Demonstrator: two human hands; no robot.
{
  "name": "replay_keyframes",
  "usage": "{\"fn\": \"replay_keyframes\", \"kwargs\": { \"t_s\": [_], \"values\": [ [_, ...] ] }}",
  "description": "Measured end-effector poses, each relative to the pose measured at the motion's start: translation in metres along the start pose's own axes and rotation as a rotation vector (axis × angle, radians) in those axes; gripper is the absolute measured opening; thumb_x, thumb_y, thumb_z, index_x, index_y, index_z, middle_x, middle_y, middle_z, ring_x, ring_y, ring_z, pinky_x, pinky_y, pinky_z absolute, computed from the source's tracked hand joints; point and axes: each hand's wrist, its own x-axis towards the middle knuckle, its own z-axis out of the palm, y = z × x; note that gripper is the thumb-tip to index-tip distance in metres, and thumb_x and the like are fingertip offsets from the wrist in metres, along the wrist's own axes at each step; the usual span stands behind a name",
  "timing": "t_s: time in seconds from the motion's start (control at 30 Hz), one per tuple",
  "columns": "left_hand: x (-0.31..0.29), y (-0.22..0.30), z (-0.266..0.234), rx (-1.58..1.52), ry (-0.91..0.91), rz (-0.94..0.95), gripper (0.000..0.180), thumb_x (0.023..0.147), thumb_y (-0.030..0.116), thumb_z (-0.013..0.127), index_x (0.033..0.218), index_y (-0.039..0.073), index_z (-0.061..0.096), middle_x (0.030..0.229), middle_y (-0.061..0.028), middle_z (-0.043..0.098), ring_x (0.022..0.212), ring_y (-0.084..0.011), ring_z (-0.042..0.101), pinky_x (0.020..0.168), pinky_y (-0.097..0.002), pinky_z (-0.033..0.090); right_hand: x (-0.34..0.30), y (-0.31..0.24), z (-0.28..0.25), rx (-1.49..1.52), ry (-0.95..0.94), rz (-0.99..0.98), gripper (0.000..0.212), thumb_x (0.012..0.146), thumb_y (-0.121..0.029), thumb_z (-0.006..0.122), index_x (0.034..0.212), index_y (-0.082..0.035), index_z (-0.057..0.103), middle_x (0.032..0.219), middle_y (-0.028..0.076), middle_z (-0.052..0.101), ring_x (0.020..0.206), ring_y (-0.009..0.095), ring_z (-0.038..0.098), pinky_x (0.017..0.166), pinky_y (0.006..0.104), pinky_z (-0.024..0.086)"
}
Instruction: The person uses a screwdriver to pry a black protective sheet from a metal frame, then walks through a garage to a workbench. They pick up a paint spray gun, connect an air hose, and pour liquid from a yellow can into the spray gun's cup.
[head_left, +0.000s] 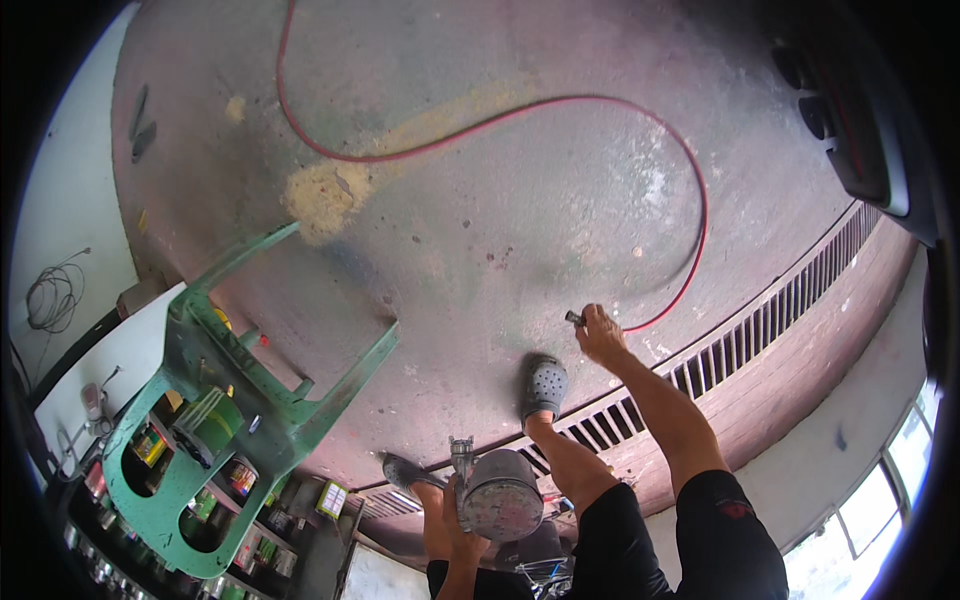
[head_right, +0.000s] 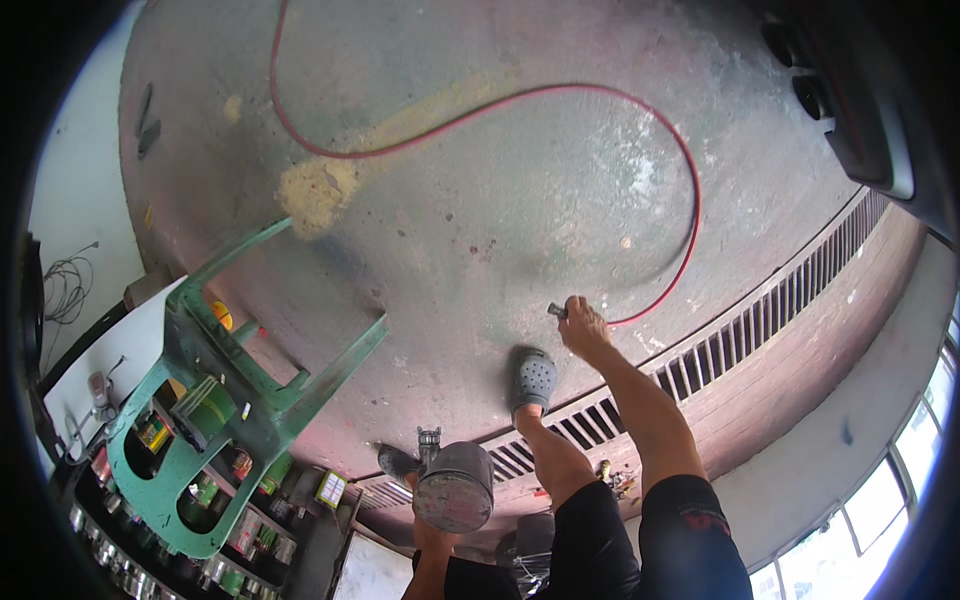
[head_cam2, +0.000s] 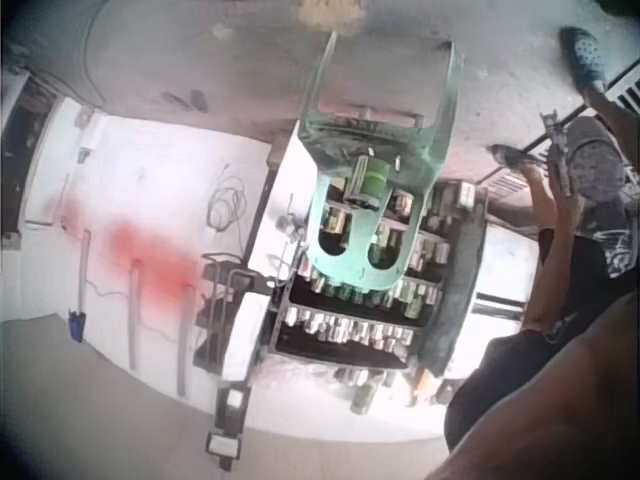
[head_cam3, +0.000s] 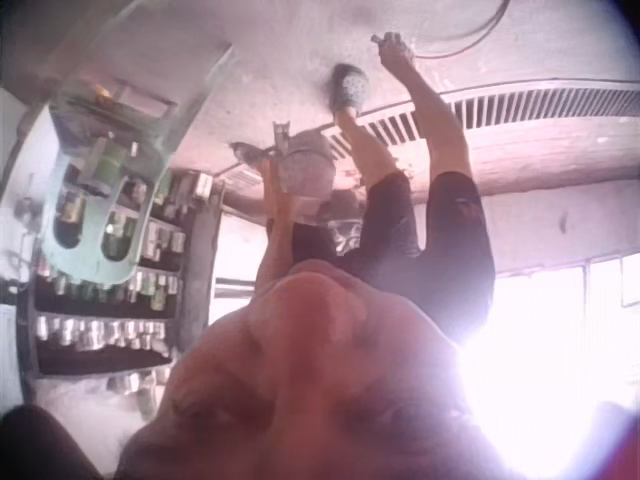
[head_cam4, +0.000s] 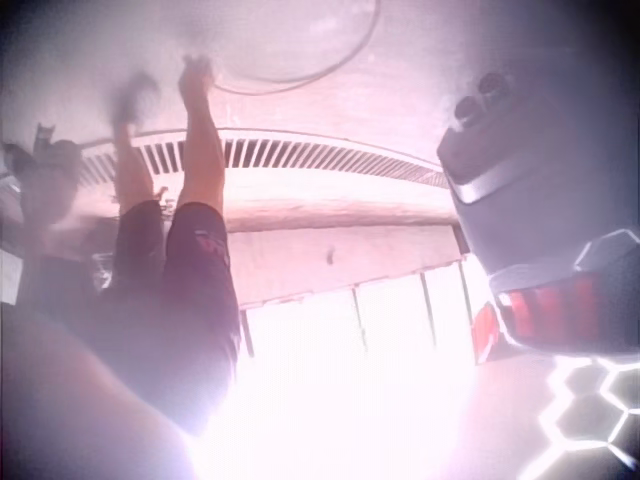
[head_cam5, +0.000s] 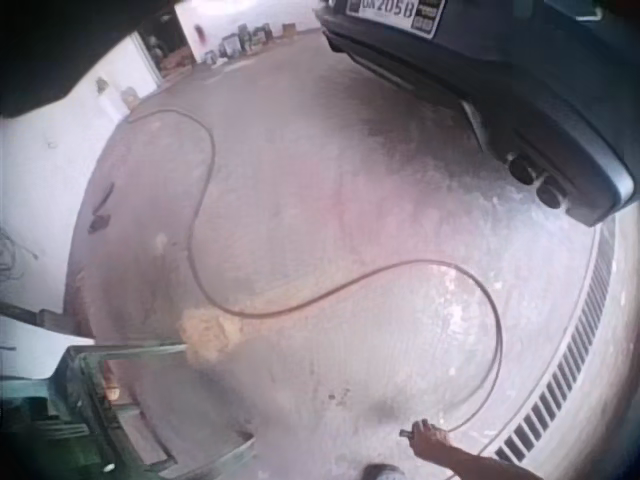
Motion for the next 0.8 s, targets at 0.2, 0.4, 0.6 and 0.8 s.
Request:
{"fn": "replay_keyframes", "kwargs": {
  "t_s": [0.2,0.4,0.6,0.8],
  "values": [
    [-0.035,0.042,0.040,1.302,-0.020,0.996,0.053,0.098,0.017,0.069,0.146,0.004,0.051,0.135,-0.0164,0.060,0.132,-0.0306,0.053,0.113,-0.0455,0.042,-0.082,-0.148,-0.171,0.210,0.299,-0.069,0.039,0.090,-0.038,0.077,0.092,-0.003,0.061,0.080,0.017,0.065,0.074,0.042,0.066,0.069,0.0525,0.053],
    [-0.094,0.195,0.194,0.382,-0.193,0.524,0.043,0.094,0.004,0.067,0.134,0.001,0.054,0.111,-0.0098,0.064,0.094,-0.0155,0.061,0.082,-0.0314,0.051,-0.130,-0.267,-0.366,0.294,0.472,-0.046,0.043,0.092,-0.032,0.076,0.072,0.001,0.057,0.068,0.018,0.057,0.061,0.039,0.058,0.057,0.0460,0.044],
    [-0.148,0.408,0.350,0.146,-0.374,0.689,0.034,0.098,0.006,0.063,0.128,0.003,0.050,0.083,-0.0009,0.056,0.063,-0.0076,0.052,0.054,-0.0247,0.043,-0.109,-0.406,-0.562,0.557,0.672,-0.226,0.038,0.096,-0.025,0.076,0.073,-0.001,0.057,0.060,0.004,0.051,0.055,0.011,0.045,0.050,0.0326,0.037],
    [-0.138,0.594,0.439,0.168,-0.370,0.811,0.041,0.096,0.002,0.057,0.136,-0.002,0.049,0.105,-0.0107,0.065,0.090,-0.0175,0.065,0.077,-0.0292,0.052,-0.034,-0.571,-0.685,0.519,0.746,-0.381,0.024,0.095,-0.017,0.079,0.089,0.000,0.063,0.061,0.000,0.052,0.059,0.005,0.045,0.051,0.0257,0.036]
  ]
}}
